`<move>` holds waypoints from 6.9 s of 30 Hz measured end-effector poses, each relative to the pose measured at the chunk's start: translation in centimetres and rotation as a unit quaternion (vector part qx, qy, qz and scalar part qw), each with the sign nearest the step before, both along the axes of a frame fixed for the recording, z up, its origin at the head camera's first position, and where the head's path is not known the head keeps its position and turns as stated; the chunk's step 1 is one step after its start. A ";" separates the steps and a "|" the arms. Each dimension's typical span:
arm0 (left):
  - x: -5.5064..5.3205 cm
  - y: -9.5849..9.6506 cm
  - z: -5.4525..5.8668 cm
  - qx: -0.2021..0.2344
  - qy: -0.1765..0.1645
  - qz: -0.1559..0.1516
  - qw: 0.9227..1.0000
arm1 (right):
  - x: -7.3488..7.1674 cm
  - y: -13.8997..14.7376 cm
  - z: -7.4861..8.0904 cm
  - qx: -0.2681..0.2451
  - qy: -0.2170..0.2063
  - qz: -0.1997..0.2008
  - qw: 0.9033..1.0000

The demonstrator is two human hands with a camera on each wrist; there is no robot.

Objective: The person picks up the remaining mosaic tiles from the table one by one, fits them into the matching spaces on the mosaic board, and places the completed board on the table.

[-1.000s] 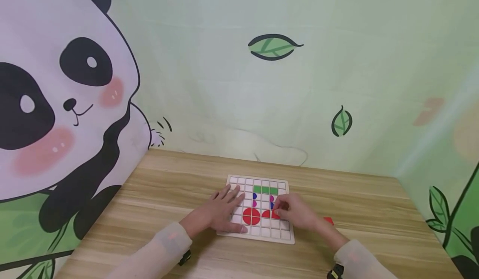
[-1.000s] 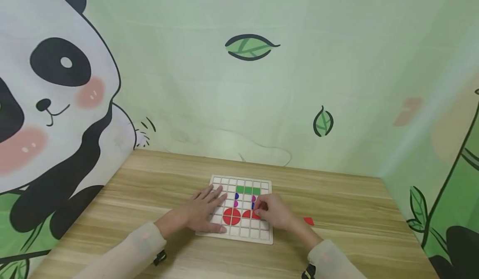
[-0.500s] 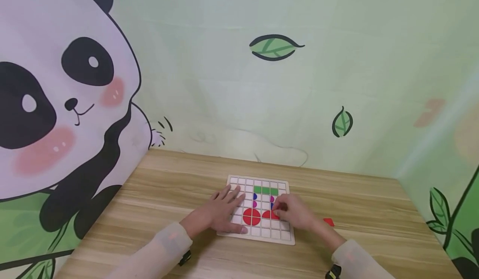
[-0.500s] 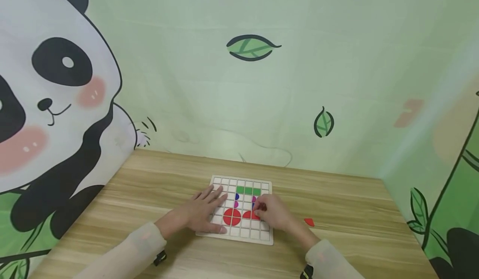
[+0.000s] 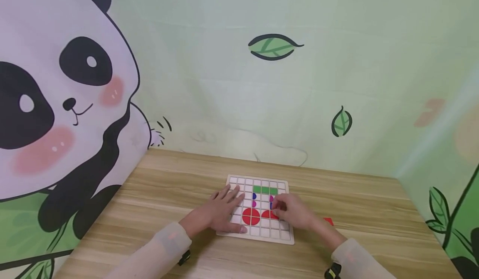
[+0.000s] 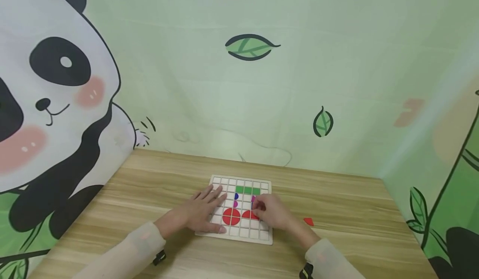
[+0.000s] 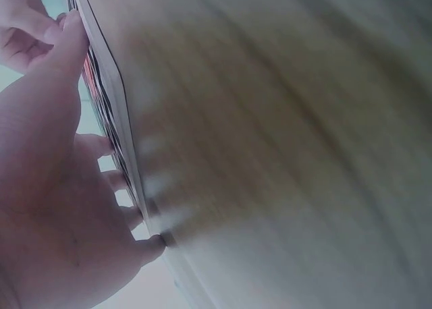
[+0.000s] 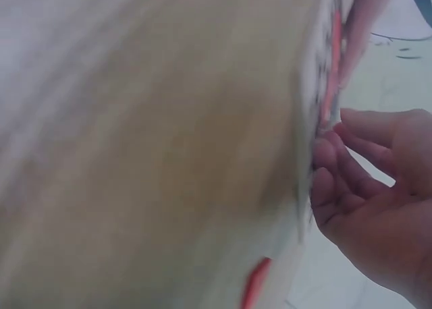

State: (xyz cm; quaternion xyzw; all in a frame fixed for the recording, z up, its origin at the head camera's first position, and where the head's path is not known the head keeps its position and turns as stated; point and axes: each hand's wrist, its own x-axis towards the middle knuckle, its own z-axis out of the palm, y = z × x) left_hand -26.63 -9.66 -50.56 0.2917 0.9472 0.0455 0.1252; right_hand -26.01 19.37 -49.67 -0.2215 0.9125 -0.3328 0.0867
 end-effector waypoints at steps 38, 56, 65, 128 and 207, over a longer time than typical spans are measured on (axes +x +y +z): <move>0.0 -0.2 -0.1 0.006 -0.001 -0.005 1.000 | 3.6 10.6 0.4 0.042 0.024 0.044 0.998; 0.2 0.0 -0.2 0.013 -0.001 -0.010 1.000 | 3.9 10.6 0.3 -0.006 -0.025 0.027 0.999; 0.1 -0.1 0.0 0.008 0.007 -0.013 1.000 | 3.2 7.3 1.5 -0.019 -0.016 0.005 1.000; -0.3 0.0 0.0 0.005 0.002 -0.012 1.000 | 1.6 -1.7 0.1 0.040 0.039 0.065 0.996; 0.0 -0.1 -0.1 0.008 0.004 -0.008 1.000 | 2.6 15.9 -0.2 -0.007 0.013 -0.022 1.000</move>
